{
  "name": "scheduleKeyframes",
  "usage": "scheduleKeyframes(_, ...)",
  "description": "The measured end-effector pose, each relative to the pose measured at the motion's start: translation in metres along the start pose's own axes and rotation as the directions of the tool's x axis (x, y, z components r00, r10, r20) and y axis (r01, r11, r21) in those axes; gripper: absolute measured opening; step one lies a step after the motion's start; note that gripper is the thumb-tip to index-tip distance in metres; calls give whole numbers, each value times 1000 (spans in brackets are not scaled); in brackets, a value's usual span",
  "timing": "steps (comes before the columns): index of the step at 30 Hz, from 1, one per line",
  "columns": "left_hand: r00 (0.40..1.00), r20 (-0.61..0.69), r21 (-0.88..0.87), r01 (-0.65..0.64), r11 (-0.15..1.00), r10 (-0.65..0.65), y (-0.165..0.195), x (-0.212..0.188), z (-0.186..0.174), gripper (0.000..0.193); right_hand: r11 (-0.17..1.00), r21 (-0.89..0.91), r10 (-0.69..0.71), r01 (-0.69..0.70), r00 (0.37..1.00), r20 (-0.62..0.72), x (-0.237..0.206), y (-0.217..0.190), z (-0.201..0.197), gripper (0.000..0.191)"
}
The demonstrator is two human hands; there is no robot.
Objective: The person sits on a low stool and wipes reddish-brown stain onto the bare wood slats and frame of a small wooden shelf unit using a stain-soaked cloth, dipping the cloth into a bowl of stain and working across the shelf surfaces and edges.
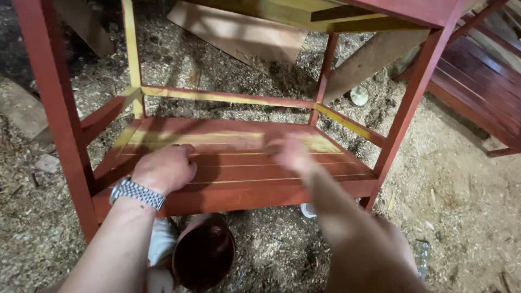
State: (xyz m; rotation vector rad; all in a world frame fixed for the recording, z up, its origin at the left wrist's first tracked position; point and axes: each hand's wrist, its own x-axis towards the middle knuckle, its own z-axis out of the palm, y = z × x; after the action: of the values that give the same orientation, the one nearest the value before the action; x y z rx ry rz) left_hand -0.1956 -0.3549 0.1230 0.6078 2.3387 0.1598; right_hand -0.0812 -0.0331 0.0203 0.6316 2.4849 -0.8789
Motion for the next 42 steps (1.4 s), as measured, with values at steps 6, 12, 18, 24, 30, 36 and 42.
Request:
scheduleKeyframes(6, 1000, -25, 11, 0, 1000, 0, -1, -4, 9, 46, 984, -134, 93, -121, 975, -201, 27, 60, -26, 33)
scheduleKeyframes(12, 1000, -29, 8, -2, 1000, 2, 5, -5, 9, 45, 836, -512, -202, 195, 979, 43, 42, -95, 76, 49)
scheduleKeyframes(18, 986, -90, -40, 134, 990, -138, 4, -3, -6, 39, 944, -181, -255, 274, 959, 122, 19, -177, 79, 42)
scheduleKeyframes(24, 997, -49, -41, 62, 997, -64, 10, -2, -9, 43, 885, -417, -150, 205, 976, 160, 22, -111, 37, 33)
scheduleKeyframes(30, 999, 32, 8, 11, 1000, -12, 23, 8, 0, 45, 920, -376, 107, -114, 993, -38, 45, 46, -29, 26)
scheduleKeyframes(36, 997, -66, -24, -52, 998, 51, 34, 15, 9, 41, 917, -377, -166, 134, 985, -54, 87, -60, 89, 25)
scheduleKeyframes(42, 990, -123, -48, 63, 997, -68, 39, 23, 2, 40, 941, -218, -232, 259, 962, 141, 66, -155, 112, 37)
